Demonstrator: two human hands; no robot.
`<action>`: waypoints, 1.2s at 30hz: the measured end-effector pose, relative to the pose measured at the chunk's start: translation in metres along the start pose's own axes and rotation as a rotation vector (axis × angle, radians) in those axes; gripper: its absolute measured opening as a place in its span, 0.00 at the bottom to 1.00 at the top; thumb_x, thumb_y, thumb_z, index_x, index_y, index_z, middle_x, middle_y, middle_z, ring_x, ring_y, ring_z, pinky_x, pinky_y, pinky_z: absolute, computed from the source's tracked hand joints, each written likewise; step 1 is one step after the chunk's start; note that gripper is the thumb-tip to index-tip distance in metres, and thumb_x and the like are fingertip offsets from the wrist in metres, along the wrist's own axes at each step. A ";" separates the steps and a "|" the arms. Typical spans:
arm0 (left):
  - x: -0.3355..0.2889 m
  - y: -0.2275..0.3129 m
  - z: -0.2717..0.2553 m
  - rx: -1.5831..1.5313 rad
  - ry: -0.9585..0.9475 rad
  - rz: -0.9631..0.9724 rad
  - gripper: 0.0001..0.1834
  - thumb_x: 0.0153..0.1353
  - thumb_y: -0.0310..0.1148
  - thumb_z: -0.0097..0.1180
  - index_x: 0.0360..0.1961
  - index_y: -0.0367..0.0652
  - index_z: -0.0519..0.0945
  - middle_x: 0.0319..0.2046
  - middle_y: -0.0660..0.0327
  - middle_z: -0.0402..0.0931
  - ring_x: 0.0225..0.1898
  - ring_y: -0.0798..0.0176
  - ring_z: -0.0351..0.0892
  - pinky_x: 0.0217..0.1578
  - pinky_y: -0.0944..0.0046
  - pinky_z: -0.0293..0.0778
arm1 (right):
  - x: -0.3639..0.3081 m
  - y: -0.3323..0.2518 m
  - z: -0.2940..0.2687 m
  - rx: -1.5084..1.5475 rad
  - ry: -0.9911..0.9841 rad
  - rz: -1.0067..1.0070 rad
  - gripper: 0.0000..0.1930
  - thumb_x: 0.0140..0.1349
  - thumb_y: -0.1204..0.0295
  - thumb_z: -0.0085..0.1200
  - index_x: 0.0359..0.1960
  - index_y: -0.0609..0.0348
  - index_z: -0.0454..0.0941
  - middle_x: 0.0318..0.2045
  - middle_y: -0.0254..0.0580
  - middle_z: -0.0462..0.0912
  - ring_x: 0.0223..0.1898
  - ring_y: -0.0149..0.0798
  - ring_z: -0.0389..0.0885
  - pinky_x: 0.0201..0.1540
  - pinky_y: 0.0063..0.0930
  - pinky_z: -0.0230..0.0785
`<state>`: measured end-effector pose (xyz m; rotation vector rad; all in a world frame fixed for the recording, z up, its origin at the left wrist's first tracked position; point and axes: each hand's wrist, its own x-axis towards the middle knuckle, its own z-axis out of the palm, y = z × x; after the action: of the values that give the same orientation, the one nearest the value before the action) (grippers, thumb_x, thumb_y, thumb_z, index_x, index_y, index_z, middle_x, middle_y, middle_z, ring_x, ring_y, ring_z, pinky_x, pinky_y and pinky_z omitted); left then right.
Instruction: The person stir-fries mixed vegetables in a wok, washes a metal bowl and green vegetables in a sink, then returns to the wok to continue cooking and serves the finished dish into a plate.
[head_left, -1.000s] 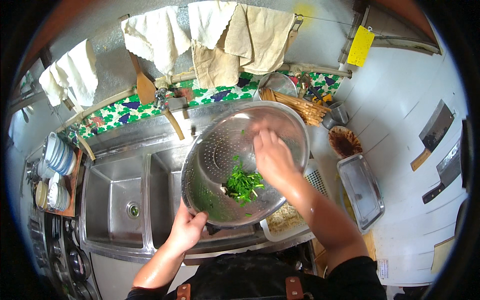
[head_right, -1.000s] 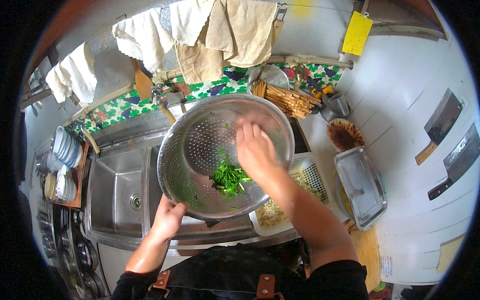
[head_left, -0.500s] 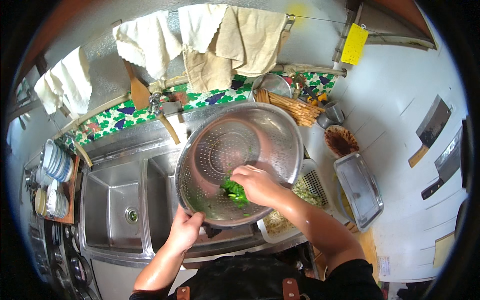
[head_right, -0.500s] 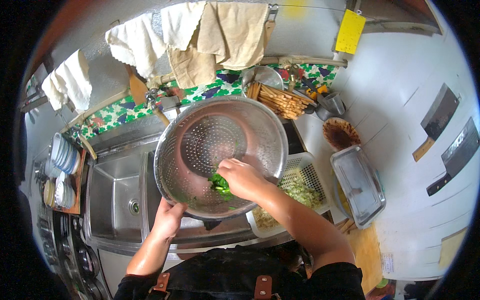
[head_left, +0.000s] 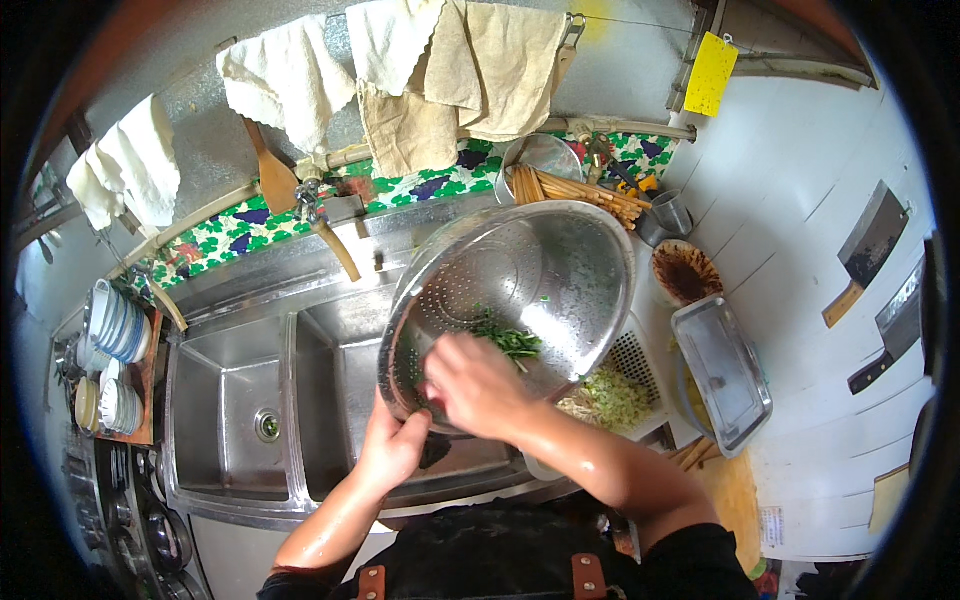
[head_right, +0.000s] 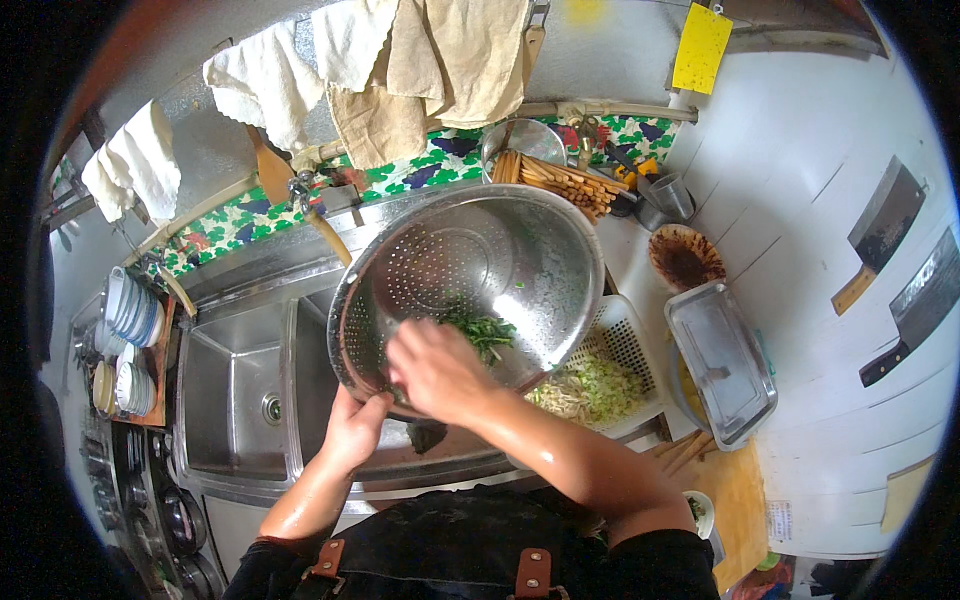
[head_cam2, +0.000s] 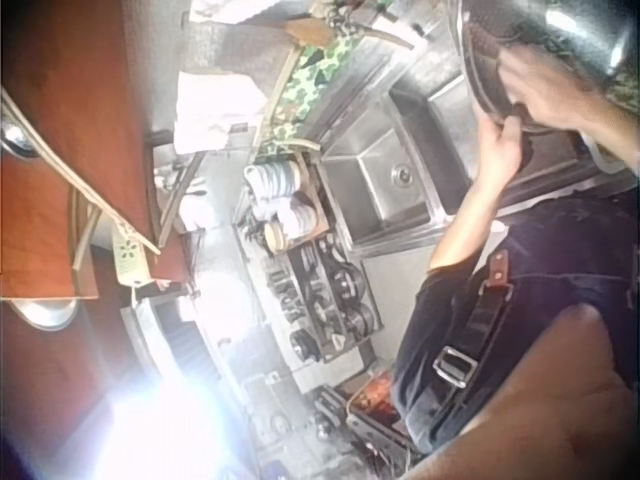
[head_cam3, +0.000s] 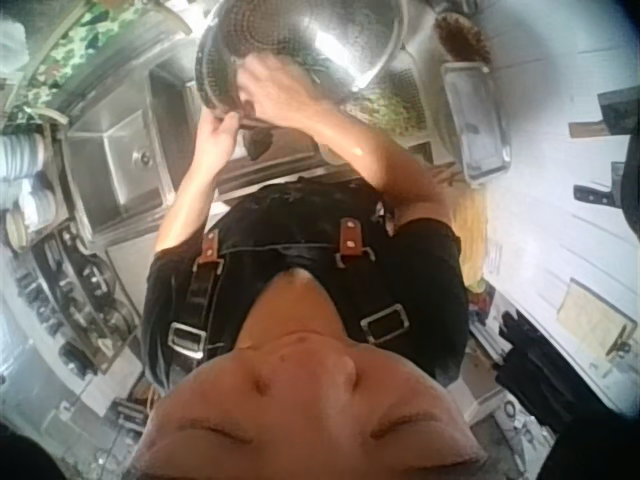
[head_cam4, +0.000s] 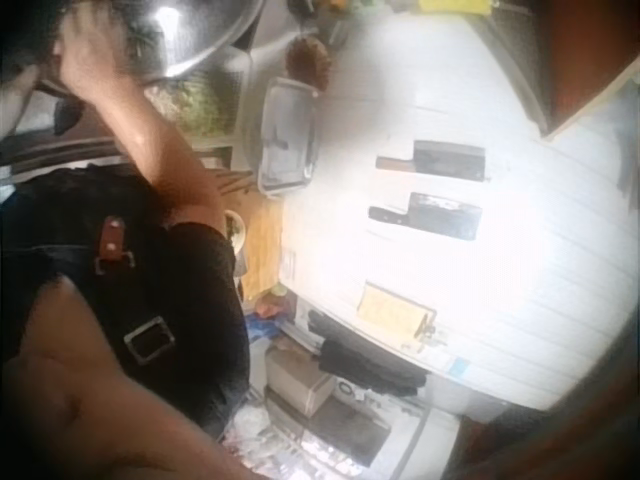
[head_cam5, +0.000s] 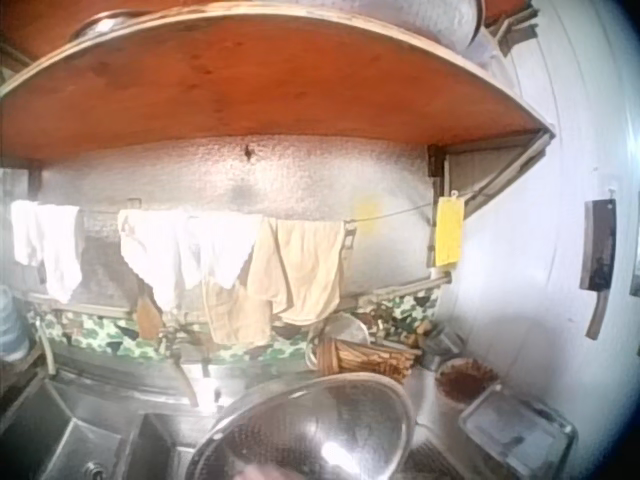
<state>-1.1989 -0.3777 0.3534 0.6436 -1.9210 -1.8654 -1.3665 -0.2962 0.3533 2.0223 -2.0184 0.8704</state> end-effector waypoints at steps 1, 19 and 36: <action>0.000 0.001 0.000 0.021 0.016 0.019 0.37 0.55 0.14 0.42 0.68 0.36 0.51 0.61 0.54 0.62 0.62 0.62 0.62 0.62 0.64 0.57 | 0.001 -0.002 -0.001 0.028 -0.014 -0.168 0.11 0.60 0.70 0.46 0.41 0.60 0.75 0.42 0.43 0.74 0.43 0.41 0.73 0.47 0.38 0.65; 0.029 -0.022 0.025 0.272 0.082 0.358 0.49 0.46 0.11 0.41 0.72 0.37 0.41 0.69 0.42 0.45 0.71 0.46 0.46 0.69 0.57 0.43 | -0.030 0.083 -0.009 0.218 0.448 0.446 0.14 0.62 0.60 0.55 0.45 0.52 0.78 0.49 0.43 0.77 0.50 0.48 0.76 0.53 0.45 0.69; 0.072 -0.033 0.058 0.502 0.113 0.642 0.47 0.46 0.11 0.42 0.71 0.36 0.45 0.70 0.42 0.45 0.71 0.40 0.48 0.68 0.53 0.49 | -0.070 0.096 0.045 -0.081 -0.015 0.386 0.11 0.51 0.71 0.58 0.38 0.53 0.78 0.42 0.46 0.73 0.45 0.52 0.72 0.48 0.44 0.68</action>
<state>-1.2896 -0.3713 0.3155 0.2061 -2.1866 -0.9496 -1.4403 -0.2658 0.2540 1.6269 -2.4552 0.8185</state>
